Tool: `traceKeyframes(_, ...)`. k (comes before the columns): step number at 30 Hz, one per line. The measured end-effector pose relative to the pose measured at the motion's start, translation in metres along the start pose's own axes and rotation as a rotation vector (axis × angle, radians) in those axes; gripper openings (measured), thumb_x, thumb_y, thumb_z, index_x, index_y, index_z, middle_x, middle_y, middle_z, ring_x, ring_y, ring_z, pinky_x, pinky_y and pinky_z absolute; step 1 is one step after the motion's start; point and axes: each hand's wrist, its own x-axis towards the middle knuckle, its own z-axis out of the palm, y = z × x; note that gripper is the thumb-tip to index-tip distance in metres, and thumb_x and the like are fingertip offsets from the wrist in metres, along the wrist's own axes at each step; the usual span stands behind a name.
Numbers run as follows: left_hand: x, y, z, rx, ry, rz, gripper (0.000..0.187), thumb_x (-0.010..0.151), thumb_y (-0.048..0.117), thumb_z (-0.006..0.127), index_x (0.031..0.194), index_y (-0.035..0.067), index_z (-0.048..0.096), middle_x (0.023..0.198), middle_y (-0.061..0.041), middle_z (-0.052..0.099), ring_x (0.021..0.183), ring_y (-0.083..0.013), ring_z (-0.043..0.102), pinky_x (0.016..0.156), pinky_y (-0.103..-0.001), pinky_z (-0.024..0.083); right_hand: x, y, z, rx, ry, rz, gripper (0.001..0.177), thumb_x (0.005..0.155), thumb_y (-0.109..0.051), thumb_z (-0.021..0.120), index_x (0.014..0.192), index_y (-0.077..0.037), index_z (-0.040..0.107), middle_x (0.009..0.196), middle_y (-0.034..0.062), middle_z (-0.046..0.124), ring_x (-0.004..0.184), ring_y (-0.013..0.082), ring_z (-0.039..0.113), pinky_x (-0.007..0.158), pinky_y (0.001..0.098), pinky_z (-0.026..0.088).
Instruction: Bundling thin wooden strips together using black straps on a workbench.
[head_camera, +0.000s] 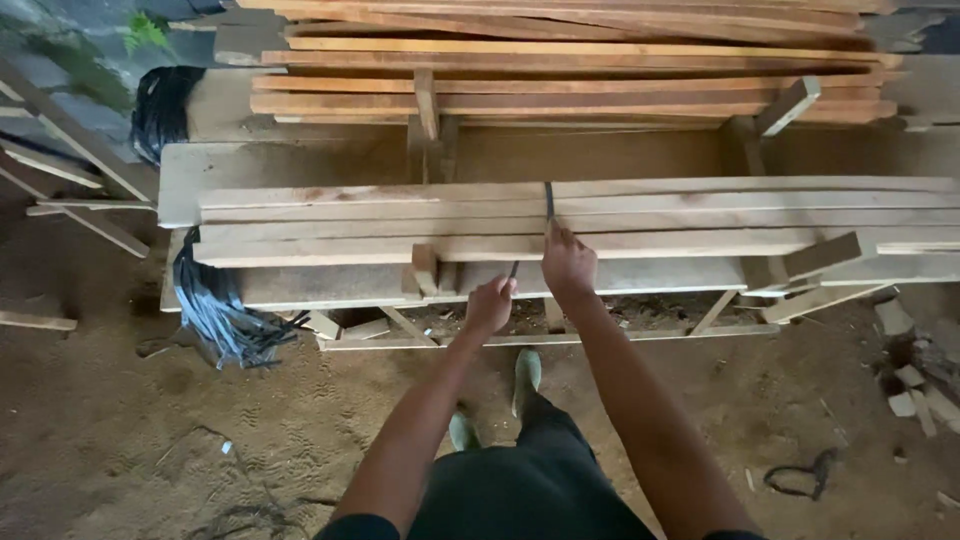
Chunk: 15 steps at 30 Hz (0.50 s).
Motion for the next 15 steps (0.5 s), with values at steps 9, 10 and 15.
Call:
traceKeyframes(9, -0.071, 0.012, -0.040, -0.021, -0.028, -0.041, 0.041, 0.101, 0.048, 0.040, 0.102, 0.022, 0.072, 0.103, -0.008, 0.078, 0.107, -0.0349, 0.072, 0.093, -0.051, 0.055, -0.046, -0.016, -0.032, 0.611, -0.161, 0.239, 0.046, 0.105, -0.011, 0.050, 0.151, -0.012, 0.053, 0.106, 0.0194, 0.073, 0.086, 0.0418, 0.073, 0.065, 0.0528, 0.057)
traceKeyframes(10, -0.066, -0.005, -0.026, -0.019, -0.025, -0.039, 0.041, 0.101, 0.048, 0.040, 0.102, 0.022, 0.072, 0.103, -0.008, 0.078, 0.107, -0.0349, 0.072, 0.093, -0.051, 0.055, -0.046, -0.021, -0.042, 0.612, -0.158, 0.238, 0.046, 0.105, -0.011, 0.050, 0.151, -0.012, 0.053, 0.106, 0.0194, 0.073, 0.086, 0.0418, 0.073, 0.065, 0.0528, 0.057)
traceKeyframes(15, -0.083, -0.065, 0.019, -0.211, -0.069, -0.035, 0.050, 0.101, 0.054, 0.038, 0.089, 0.016, 0.068, 0.100, -0.016, 0.074, 0.107, -0.0433, 0.068, 0.092, -0.054, 0.049, -0.043, -0.028, -0.017, 0.852, -0.143, 0.394, 0.034, 0.111, -0.020, 0.049, 0.140, -0.010, 0.065, 0.078, 0.0080, 0.073, 0.053, 0.0220, 0.063, 0.052, 0.0364, 0.047)
